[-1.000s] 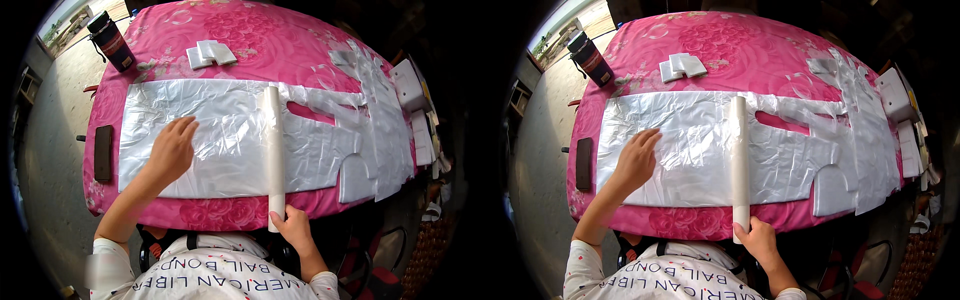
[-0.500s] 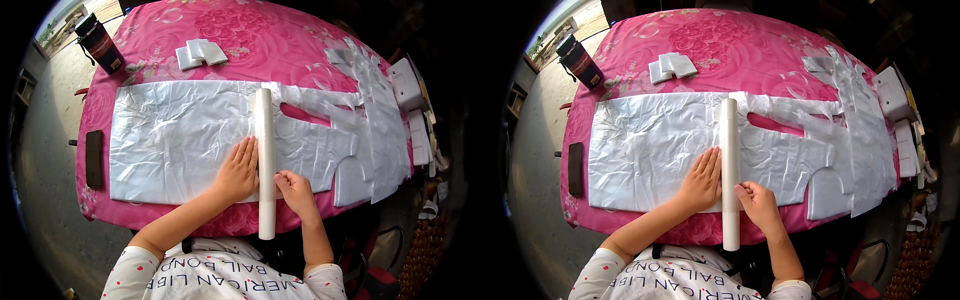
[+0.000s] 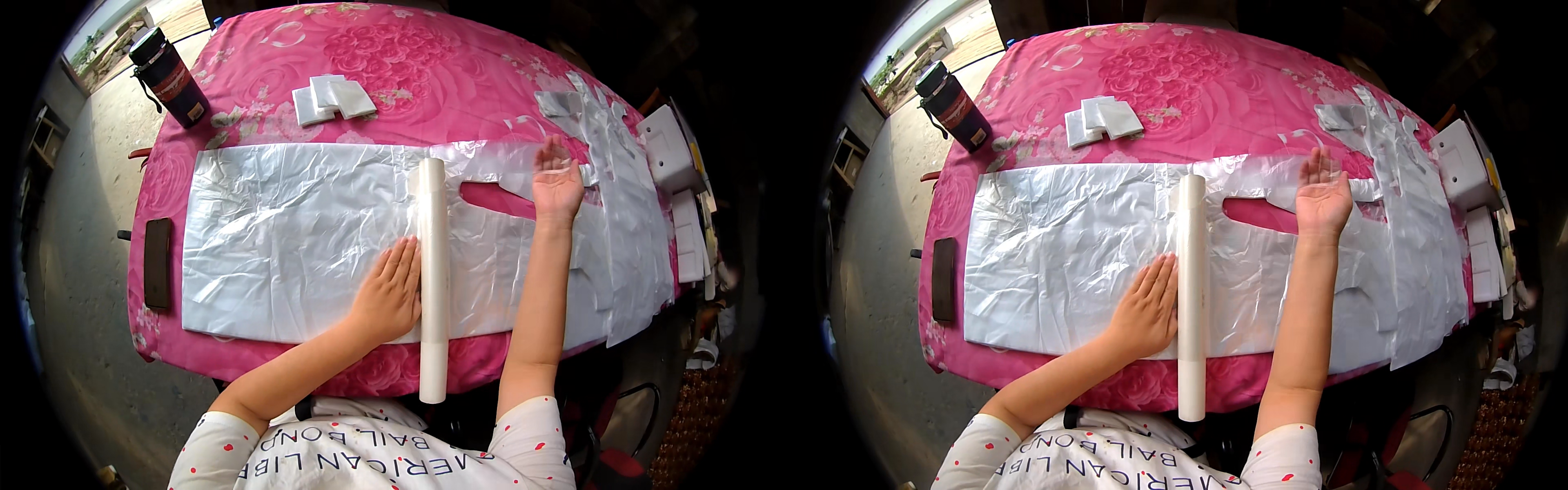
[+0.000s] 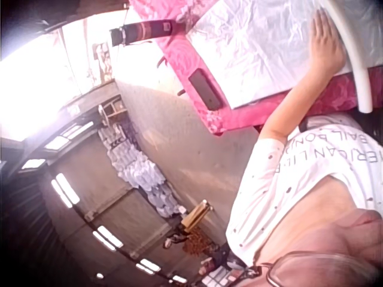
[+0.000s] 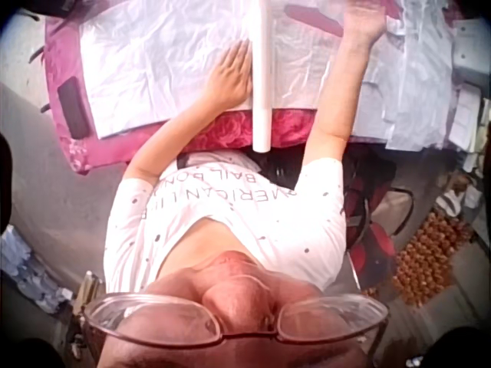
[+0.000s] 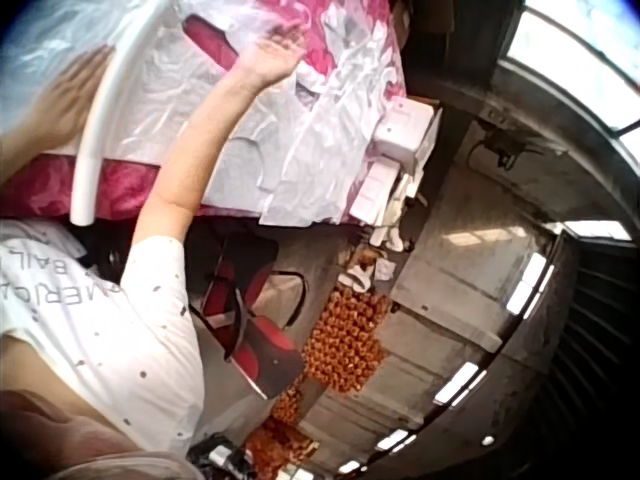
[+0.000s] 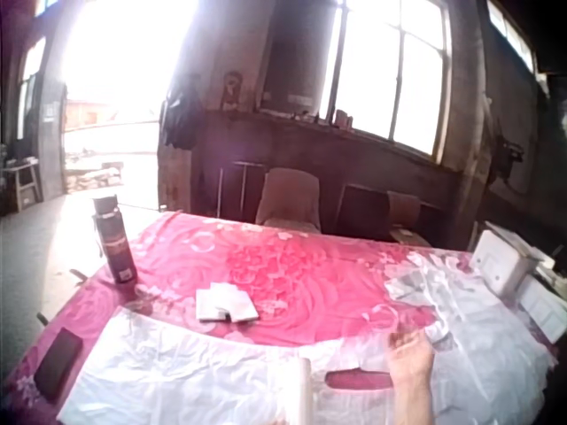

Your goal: The person repeatedly unrolls a roll of clear plastic wrap, tears off a piece, folds it, and places it on a growing stack on a pink tablecloth. A smartphone and water bottle are visible nearby.

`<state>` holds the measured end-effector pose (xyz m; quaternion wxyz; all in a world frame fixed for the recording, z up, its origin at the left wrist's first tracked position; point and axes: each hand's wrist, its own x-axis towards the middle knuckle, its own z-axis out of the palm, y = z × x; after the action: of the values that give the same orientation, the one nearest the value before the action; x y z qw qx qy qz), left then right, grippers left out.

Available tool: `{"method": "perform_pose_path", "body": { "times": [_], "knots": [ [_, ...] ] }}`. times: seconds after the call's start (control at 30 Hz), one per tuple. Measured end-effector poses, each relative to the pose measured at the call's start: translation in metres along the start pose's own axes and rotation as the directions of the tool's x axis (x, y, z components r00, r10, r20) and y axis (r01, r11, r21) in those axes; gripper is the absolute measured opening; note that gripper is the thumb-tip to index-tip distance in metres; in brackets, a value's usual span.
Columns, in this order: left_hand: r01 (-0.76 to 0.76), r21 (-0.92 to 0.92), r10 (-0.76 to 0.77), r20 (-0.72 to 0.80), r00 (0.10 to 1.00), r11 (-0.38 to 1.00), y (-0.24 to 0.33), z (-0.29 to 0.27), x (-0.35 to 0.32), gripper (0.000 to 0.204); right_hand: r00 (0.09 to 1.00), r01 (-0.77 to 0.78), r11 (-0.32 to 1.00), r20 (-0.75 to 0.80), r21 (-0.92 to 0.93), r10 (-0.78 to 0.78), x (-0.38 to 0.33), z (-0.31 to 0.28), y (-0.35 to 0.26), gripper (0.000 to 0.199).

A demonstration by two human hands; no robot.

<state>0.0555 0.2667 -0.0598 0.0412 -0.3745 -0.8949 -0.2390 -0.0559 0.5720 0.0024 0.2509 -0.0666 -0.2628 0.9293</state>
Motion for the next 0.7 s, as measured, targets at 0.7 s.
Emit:
{"method": "perform_pose_path", "body": {
  "times": [0.7],
  "knots": [
    [-0.052,0.173,0.066,-0.077,0.995,0.983,-0.004,0.027,0.003,0.057,0.726,0.636,-0.005,0.596,-0.772,0.343,-0.236,0.149,0.374,0.044]
  ]
}}
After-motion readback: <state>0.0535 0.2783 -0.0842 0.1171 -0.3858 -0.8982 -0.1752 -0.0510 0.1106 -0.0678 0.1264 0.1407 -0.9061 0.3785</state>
